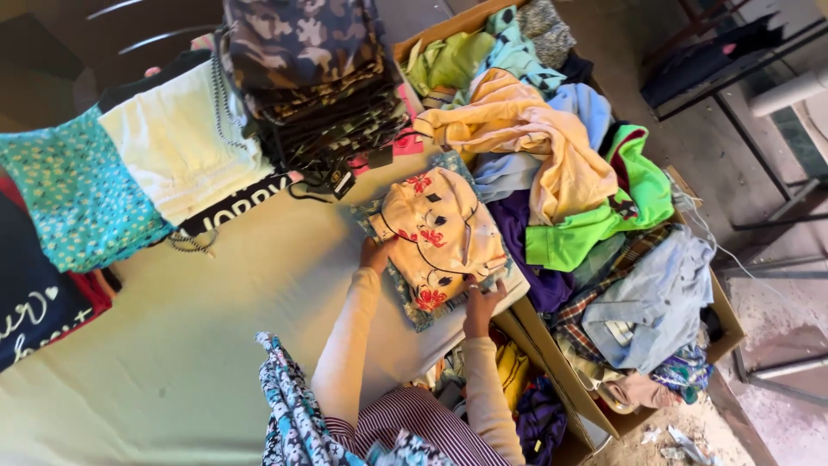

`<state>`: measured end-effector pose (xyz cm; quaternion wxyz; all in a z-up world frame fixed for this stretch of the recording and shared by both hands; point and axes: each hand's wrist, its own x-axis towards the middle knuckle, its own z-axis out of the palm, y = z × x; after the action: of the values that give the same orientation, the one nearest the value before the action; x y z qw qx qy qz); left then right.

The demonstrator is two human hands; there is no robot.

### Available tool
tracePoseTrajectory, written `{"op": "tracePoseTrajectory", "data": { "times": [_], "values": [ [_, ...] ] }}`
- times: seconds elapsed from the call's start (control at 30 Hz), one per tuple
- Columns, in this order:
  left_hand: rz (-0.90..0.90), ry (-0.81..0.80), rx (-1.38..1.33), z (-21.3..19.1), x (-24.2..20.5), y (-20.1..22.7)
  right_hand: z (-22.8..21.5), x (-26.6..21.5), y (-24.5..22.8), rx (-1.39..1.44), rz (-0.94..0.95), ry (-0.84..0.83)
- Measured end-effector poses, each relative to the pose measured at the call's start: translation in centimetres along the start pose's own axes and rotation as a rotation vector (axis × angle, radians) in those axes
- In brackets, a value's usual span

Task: Folding various items of clothing on a table.

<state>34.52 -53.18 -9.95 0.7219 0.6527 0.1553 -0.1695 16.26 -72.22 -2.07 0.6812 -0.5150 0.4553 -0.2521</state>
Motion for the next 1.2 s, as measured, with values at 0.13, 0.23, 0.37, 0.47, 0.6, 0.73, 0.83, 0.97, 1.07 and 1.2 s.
{"op": "tracePoseTrajectory", "data": {
  "times": [0.13,0.23,0.37,0.47,0.6,0.73,0.83,0.97,1.07,1.2],
  "values": [
    [0.114,-0.101,-0.158,0.1,-1.3,0.3,1.5,-2.3,-5.0,-0.051,-0.275,-0.105],
    [0.193,-0.097,-0.217,-1.8,-2.5,-2.3,-0.1,-1.4,-3.9,-0.168,-0.127,-0.089],
    [-0.241,-0.185,-0.02,-4.6,-9.5,1.7,-1.1,2.3,-6.3,-0.84,-0.777,0.208],
    [-0.482,-0.331,-0.092,-7.8,-14.6,1.3,0.0,6.9,-10.3,-1.015,-0.841,0.205],
    [-0.412,-0.445,-0.157,-11.1,-18.9,-0.9,2.2,13.9,-15.7,-1.274,-0.715,0.037],
    [-0.371,-0.412,-0.176,-13.8,-20.4,-2.4,2.5,15.2,-16.5,-1.331,-0.554,-0.003],
    [-0.409,-0.392,-0.072,-15.0,-19.4,-3.9,3.4,12.1,-17.7,-0.973,-0.517,-0.1],
    [0.162,-0.025,0.17,-12.3,-21.8,5.3,3.6,0.5,-17.4,-0.245,-0.404,-0.806],
    [0.711,0.082,0.432,-8.8,-27.6,17.5,4.2,-13.6,-22.7,-0.332,-0.487,-1.25],
    [1.022,0.019,0.713,-8.1,-29.3,22.9,0.7,-26.0,-27.0,-0.129,-0.335,-2.254]
  ]
}}
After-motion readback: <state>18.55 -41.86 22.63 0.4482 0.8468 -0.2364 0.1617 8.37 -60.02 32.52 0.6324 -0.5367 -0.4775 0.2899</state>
